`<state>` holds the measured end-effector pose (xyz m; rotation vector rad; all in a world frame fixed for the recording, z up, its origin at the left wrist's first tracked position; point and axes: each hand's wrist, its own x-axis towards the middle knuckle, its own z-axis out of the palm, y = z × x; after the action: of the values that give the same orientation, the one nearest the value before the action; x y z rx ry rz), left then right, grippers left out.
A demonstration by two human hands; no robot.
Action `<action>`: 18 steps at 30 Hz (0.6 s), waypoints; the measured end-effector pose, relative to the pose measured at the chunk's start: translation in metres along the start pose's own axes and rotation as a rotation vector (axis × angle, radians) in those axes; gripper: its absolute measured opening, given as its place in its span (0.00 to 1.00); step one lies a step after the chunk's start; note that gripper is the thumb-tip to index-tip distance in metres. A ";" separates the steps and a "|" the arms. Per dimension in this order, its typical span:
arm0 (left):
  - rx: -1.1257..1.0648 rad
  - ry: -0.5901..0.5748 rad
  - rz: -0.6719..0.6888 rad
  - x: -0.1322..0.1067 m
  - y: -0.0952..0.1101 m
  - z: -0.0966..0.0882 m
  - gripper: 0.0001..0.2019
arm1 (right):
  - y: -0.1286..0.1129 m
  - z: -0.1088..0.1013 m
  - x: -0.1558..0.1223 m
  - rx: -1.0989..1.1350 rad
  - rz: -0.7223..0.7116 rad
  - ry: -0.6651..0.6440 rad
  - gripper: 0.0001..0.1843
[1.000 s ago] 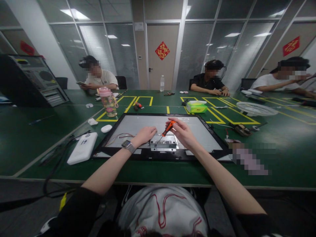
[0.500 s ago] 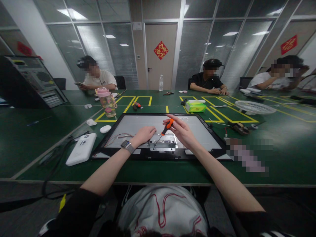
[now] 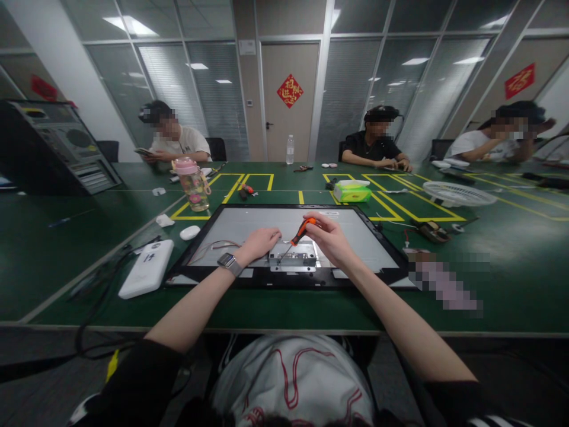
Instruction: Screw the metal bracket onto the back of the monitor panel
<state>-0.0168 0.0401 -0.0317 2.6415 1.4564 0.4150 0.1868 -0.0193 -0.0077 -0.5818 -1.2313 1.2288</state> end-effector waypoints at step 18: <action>-0.003 -0.005 -0.001 0.001 0.000 0.001 0.19 | 0.003 0.001 -0.002 -0.071 -0.063 -0.011 0.12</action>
<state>-0.0160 0.0413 -0.0324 2.6377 1.4541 0.4094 0.1849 -0.0201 -0.0109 -0.5850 -1.2972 1.1406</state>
